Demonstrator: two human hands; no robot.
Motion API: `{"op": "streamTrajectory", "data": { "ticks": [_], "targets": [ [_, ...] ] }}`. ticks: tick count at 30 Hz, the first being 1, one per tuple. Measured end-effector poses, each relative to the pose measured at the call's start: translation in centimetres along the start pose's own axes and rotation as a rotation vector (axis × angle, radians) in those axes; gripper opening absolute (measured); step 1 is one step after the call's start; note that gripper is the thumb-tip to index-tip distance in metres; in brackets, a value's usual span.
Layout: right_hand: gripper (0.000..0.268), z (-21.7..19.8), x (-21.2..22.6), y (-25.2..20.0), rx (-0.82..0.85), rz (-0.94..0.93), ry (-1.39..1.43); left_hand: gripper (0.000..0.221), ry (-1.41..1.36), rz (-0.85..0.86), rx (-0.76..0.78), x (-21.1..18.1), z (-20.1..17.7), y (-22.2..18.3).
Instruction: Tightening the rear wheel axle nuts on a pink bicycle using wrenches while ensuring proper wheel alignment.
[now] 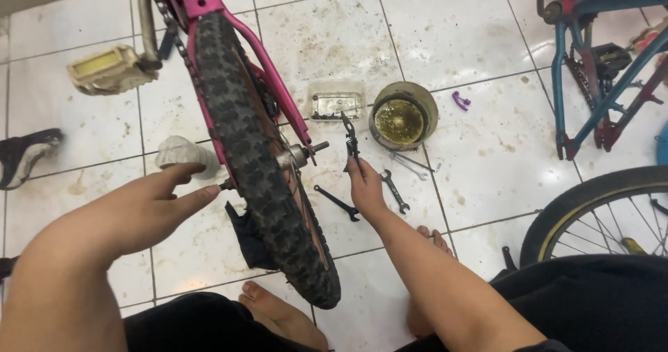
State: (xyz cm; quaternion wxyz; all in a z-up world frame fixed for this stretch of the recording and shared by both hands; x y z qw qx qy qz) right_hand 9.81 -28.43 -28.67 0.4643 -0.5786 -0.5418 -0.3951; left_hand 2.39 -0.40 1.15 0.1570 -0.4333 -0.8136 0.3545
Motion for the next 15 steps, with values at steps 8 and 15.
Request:
{"op": "streamTrajectory", "data": {
  "ticks": [8,15],
  "targets": [
    [0.026,-2.1,10.5,1.2,0.074,-0.023,0.062,0.064,-0.063,0.113,-0.121,-0.7,-1.0,-1.7],
    [0.05,-8.3,21.2,2.7,0.32,0.221,-0.285,0.053,-0.015,0.086,-0.231,-1.1,-1.8,-3.8]
  ]
}}
Point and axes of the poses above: each hand's wrist, its own y-axis towards the middle knuckle, its own z-axis out of the palm, x = y × z, the point moved 3 cm from there along y, towards the middle knuckle, and after that the axes turned 2 degrees about -y, right-handed, at the moved point
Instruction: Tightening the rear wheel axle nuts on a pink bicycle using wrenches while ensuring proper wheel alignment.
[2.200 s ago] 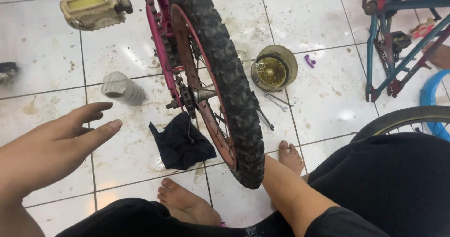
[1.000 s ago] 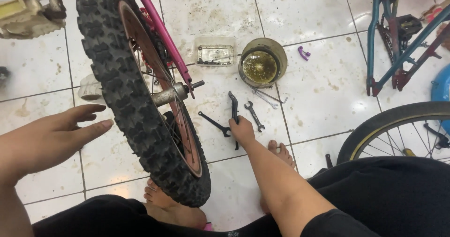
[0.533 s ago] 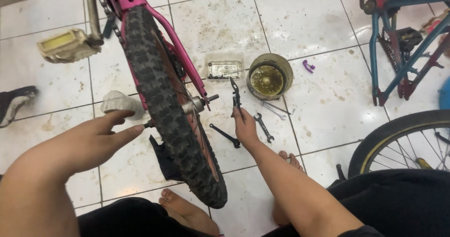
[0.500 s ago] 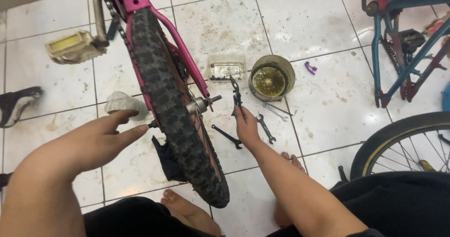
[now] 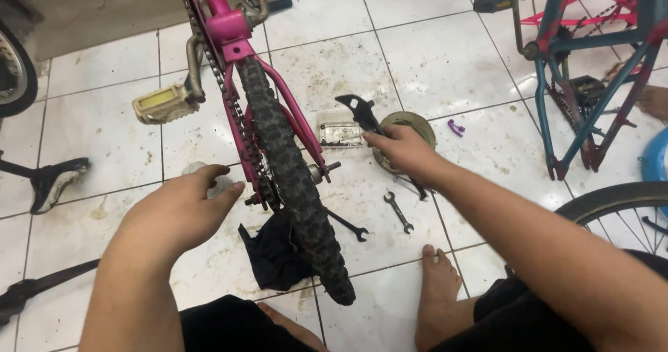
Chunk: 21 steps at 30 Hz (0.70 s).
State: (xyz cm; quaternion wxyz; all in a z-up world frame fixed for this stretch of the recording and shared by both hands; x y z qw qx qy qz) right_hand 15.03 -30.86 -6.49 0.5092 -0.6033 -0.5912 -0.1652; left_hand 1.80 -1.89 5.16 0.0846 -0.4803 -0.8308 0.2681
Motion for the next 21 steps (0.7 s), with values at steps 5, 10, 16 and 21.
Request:
{"op": "streamTrajectory", "data": {
  "ticks": [5,10,16,21],
  "targets": [
    [0.04,-4.0,4.3,-4.5,0.19,0.087,-0.115,0.04,-0.214,-0.062,-0.397,-0.5,-2.1,-1.6],
    [0.035,-5.4,6.3,-4.2,0.296,0.04,-0.056,0.013,-0.405,0.641,-1.056,-3.7,-2.0,-3.2],
    [0.029,-6.2,10.8,-4.9,0.437,-0.198,-0.129,0.026,-0.467,1.05,-0.942,-6.8,-4.0,-4.8],
    [0.023,-6.7,12.4,-5.3,0.458,-0.344,-0.315,0.05,-0.391,0.826,-0.55,-9.7,-6.2,-2.8]
  ]
}}
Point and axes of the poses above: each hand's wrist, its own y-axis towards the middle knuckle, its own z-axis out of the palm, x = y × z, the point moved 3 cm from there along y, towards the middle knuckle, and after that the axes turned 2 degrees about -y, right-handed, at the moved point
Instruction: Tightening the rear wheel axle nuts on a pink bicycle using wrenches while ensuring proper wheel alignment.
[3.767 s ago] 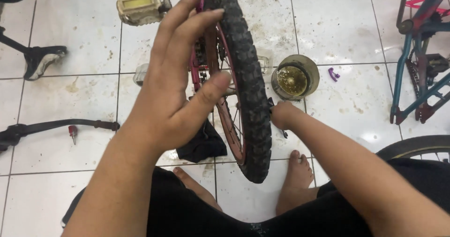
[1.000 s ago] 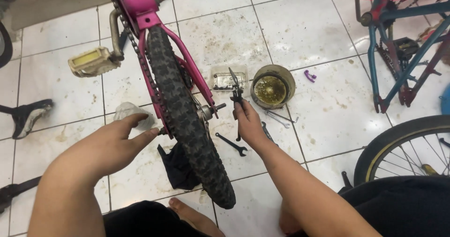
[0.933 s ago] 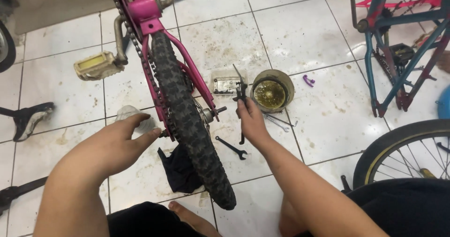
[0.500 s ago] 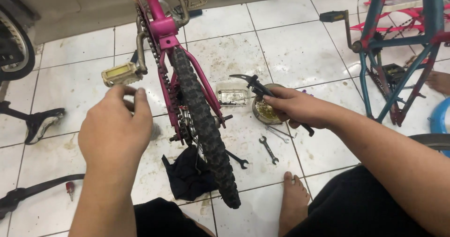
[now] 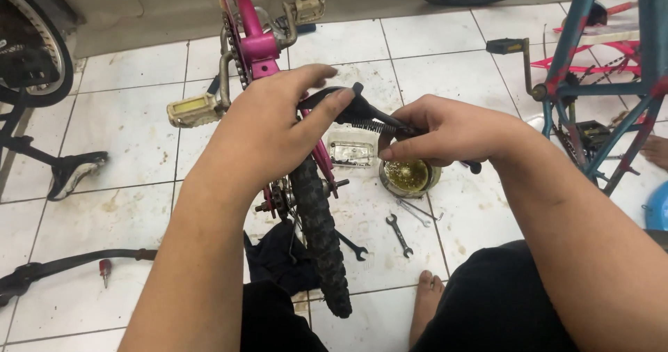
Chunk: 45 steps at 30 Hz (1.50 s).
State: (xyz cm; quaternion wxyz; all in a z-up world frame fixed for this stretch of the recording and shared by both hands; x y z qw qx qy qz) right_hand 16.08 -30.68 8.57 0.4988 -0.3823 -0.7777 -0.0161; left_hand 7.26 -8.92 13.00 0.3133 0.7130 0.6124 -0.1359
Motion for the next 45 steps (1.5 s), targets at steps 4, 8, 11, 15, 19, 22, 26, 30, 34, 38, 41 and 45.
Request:
{"op": "streamTrajectory", "data": {
  "ticks": [4,8,11,15,19,22,26,30,34,38,41,45],
  "targets": [
    [0.02,-0.1,0.1,-0.1,0.035,-0.046,0.113,0.038,-0.016,-0.061,0.085,-0.5,0.7,1.2],
    [0.021,-0.1,1.3,-1.7,-0.122,0.073,-0.161,0.038,-0.139,-0.058,0.024,-0.2,0.9,1.5],
    [0.023,0.4,1.9,-2.7,-0.234,0.159,-0.483,0.039,-0.08,-0.001,0.014,0.0,1.4,1.6],
    [0.03,1.2,0.1,-2.6,-0.435,-0.127,-0.659,0.039,-0.064,0.111,0.0,-0.2,1.4,1.6],
    [0.027,0.5,-1.3,-1.7,-0.451,-0.232,-0.798,0.04,-0.021,0.054,0.055,-0.4,1.6,2.0],
    [0.022,0.0,-1.9,-1.3,-0.442,-0.208,-0.909,0.042,0.045,0.035,0.104,-0.4,1.7,2.1],
    [0.023,-0.7,-1.9,-1.3,-0.412,-0.237,-0.997,0.045,0.119,-0.022,0.158,-0.5,2.0,2.4],
    [0.018,-1.4,-2.0,-1.1,-0.396,-0.208,-1.075,0.048,0.174,-0.029,0.198,-0.5,2.2,2.6],
    [0.02,-2.0,-1.5,-1.2,-0.382,-0.149,-1.161,0.046,0.18,-0.016,0.195,-0.7,2.1,2.6],
    [0.016,-2.3,-1.3,-1.1,-0.378,-0.174,-1.183,0.051,0.264,0.053,0.196,-0.4,2.4,2.9],
    [0.019,-2.4,-1.4,-0.9,-0.369,-0.163,-1.185,0.056,0.364,0.06,0.252,-0.6,2.4,3.6],
    [0.021,-2.5,-1.2,-0.6,-0.327,-0.158,-1.214,0.055,0.457,0.118,0.328,-0.8,2.7,4.3]
  ]
}}
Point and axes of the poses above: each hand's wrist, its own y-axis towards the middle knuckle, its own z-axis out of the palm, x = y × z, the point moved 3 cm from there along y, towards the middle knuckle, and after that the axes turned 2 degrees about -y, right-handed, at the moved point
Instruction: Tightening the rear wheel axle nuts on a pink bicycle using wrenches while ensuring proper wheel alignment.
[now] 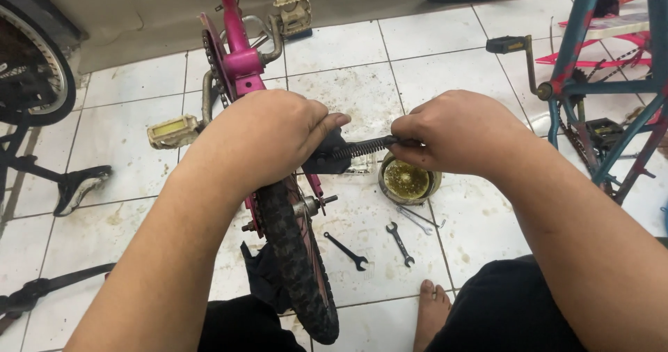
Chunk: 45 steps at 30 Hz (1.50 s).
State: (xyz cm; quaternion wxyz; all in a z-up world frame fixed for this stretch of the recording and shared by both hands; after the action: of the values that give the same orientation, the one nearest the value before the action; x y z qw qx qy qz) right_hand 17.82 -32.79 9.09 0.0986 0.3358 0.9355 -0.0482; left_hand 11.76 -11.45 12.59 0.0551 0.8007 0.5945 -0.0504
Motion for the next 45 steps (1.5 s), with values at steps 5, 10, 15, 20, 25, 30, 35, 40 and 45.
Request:
{"op": "streamTrajectory", "data": {
  "ticks": [5,10,15,20,25,30,35,40,45],
  "targets": [
    [0.017,0.3,-0.7,0.3,0.008,0.004,0.059,0.05,-0.032,0.062,0.045,0.5,0.1,1.2],
    [0.015,1.0,-0.5,0.0,0.058,-0.03,0.074,0.049,0.043,0.147,0.137,-0.6,0.8,1.8],
    [0.018,1.4,-0.1,0.0,0.024,-0.057,0.223,0.051,0.062,0.238,0.058,-1.7,-0.6,2.7],
    [0.018,1.3,0.9,0.4,0.153,0.062,0.585,0.045,-0.01,0.12,-0.339,-0.5,-2.0,0.0],
    [0.038,3.8,1.8,1.2,0.292,0.309,0.885,0.031,-0.356,-0.002,-0.603,-0.7,-0.9,-4.4],
    [0.046,6.9,3.5,1.3,0.356,0.394,1.159,0.029,-0.508,-0.02,-0.661,0.7,1.6,-6.0],
    [0.045,7.0,5.7,0.2,0.411,0.544,1.327,0.03,-0.598,-0.04,-0.605,1.3,2.2,-6.5],
    [0.042,9.5,7.6,-1.1,0.44,0.648,1.386,0.032,-0.622,-0.093,-0.535,1.6,2.8,-7.0],
    [0.041,10.3,9.3,-2.4,0.607,0.625,1.663,0.029,-0.584,-0.036,-0.512,1.3,3.0,-7.4]
  ]
}}
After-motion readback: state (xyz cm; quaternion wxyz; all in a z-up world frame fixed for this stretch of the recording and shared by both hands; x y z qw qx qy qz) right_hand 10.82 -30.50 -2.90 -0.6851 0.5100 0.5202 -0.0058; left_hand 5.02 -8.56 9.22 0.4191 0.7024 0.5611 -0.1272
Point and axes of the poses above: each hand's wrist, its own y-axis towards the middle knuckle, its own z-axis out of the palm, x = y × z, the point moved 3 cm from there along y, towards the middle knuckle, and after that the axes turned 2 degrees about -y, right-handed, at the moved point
